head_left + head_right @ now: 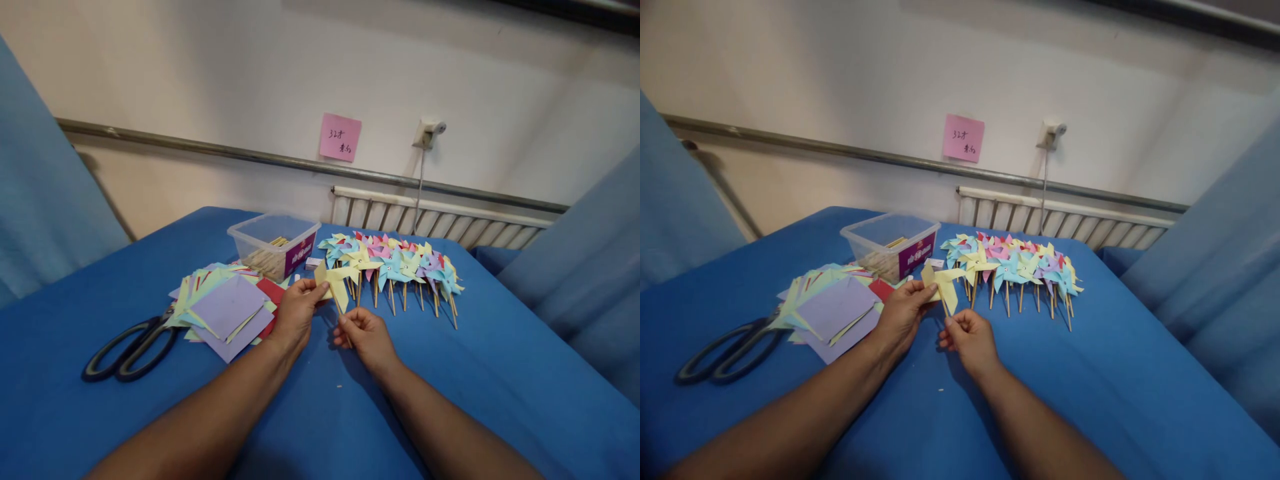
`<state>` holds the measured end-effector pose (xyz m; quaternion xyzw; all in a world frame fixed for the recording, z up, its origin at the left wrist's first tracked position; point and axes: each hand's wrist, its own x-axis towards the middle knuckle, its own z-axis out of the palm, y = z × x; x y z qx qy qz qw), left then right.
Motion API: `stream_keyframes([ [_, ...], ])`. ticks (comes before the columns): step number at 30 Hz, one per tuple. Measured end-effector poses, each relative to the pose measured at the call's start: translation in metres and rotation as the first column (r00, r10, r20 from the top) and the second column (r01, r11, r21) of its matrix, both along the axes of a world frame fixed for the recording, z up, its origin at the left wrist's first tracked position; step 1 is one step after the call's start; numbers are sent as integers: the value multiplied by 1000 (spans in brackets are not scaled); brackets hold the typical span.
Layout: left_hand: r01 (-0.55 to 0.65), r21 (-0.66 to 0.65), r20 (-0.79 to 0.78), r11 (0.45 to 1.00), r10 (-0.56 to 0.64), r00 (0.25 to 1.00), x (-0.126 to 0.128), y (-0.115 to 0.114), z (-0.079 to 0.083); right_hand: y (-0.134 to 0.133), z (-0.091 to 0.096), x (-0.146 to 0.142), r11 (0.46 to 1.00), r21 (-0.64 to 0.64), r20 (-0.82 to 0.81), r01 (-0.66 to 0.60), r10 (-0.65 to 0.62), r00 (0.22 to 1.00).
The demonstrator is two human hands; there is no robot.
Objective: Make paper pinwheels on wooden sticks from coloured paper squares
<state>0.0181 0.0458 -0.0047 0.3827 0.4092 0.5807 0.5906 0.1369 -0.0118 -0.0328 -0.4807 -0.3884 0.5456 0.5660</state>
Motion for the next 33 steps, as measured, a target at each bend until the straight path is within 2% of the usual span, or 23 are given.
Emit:
stream_keyframes([
  [8,75,-43,72,996,-72,995,6,-10,4,2,-8,0,997,48,103,-59,54,993],
  [19,83,-15,7,996,-83,997,6,-9,2,1,-7,0,997,22,128,-69,66,990],
  [33,98,52,-39,994,-96,995,5,-14,7,-1,-5,-1,993,115,88,12,-22,996],
])
